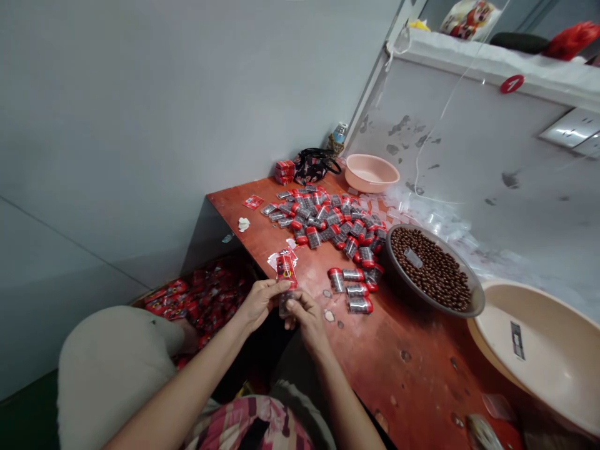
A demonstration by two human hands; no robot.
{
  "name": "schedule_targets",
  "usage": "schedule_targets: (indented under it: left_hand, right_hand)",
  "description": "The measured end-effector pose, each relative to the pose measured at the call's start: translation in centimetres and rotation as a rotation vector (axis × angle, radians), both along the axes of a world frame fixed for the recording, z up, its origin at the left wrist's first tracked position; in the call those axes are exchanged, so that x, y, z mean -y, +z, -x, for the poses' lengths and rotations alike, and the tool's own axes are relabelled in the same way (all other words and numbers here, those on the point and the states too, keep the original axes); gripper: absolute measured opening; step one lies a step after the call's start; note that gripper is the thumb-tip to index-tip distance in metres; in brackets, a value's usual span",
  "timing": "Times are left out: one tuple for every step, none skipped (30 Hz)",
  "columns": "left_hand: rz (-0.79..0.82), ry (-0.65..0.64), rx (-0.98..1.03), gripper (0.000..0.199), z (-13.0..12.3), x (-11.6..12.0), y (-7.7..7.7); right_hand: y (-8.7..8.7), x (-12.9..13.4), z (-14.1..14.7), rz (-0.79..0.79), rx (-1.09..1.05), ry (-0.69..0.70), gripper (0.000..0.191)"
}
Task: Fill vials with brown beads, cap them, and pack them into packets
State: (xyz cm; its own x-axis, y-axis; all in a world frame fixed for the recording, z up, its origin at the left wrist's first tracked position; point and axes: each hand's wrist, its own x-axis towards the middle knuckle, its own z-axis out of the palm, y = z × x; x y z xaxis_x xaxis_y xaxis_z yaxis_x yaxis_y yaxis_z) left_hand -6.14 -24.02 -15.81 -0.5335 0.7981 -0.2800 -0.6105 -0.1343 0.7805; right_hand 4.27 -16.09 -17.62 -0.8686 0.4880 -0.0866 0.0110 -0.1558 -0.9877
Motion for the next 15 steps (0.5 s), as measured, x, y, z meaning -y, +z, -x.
schedule_targets:
  left_hand:
    - [0.006,-0.023,-0.009,0.022,0.1,0.0,0.1]
    - [0.014,-0.038,-0.014,0.022,0.1,0.0,0.2]
    - [0.023,-0.041,-0.015,0.022,0.1,-0.1,0.2]
    - [0.032,-0.032,-0.016,0.021,0.1,-0.2,0.2]
    - [0.038,-0.014,-0.019,0.02,0.0,-0.2,0.1]
    - [0.042,0.004,-0.022,0.02,-0.1,-0.3,0.1]
    - [0.046,0.017,-0.025,0.02,-0.1,-0.3,0.1]
    - [0.048,0.022,-0.028,0.021,-0.2,-0.3,0.1]
    - [0.048,0.017,-0.029,0.022,-0.2,-0.3,0.1]
    - [0.048,0.008,-0.025,0.022,-0.2,-0.3,0.1]
    - [0.047,-0.004,-0.014,0.023,-0.2,-0.3,0.1]
    - [0.045,-0.013,0.0,0.023,-0.1,-0.3,0.1]
    - [0.041,-0.015,0.01,0.023,-0.1,-0.4,0.1]
    - [0.038,-0.011,0.015,0.022,0.0,-0.4,0.1]
    - [0.04,0.0,0.011,0.021,0.0,-0.4,0.0]
  right_hand:
    - [0.0,-0.1,0.0,0.034,-0.004,0.016,0.02]
    - [0.0,-0.1,0.0,0.035,-0.003,0.011,0.02]
    - [0.1,-0.1,0.0,0.006,0.003,-0.009,0.02]
    - [0.2,-0.1,0.0,-0.045,0.013,-0.037,0.02]
    - [0.3,-0.1,-0.1,-0.101,0.025,-0.068,0.02]
    - [0.5,-0.1,-0.1,-0.143,0.034,-0.092,0.021]
    - [0.6,-0.1,-0.1,-0.154,0.039,-0.096,0.021]
    - [0.7,-0.1,-0.1,-0.133,0.04,-0.079,0.021]
    - [0.7,-0.2,-0.1,-0.089,0.035,-0.05,0.02]
    - [0.7,-0.4,-0.1,-0.041,0.027,-0.017,0.021]
    - [0.8,-0.5,-0.1,-0.004,0.019,0.013,0.021]
    - [0.8,-0.8,-0.1,0.008,0.016,0.039,0.02]
    - [0.8,-1.0,0.0,-0.01,0.019,0.052,0.019]
    - [0.9,-1.2,0.0,-0.05,0.026,0.053,0.018]
    - [0.9,-1.4,0.0,-0.101,0.037,0.05,0.017]
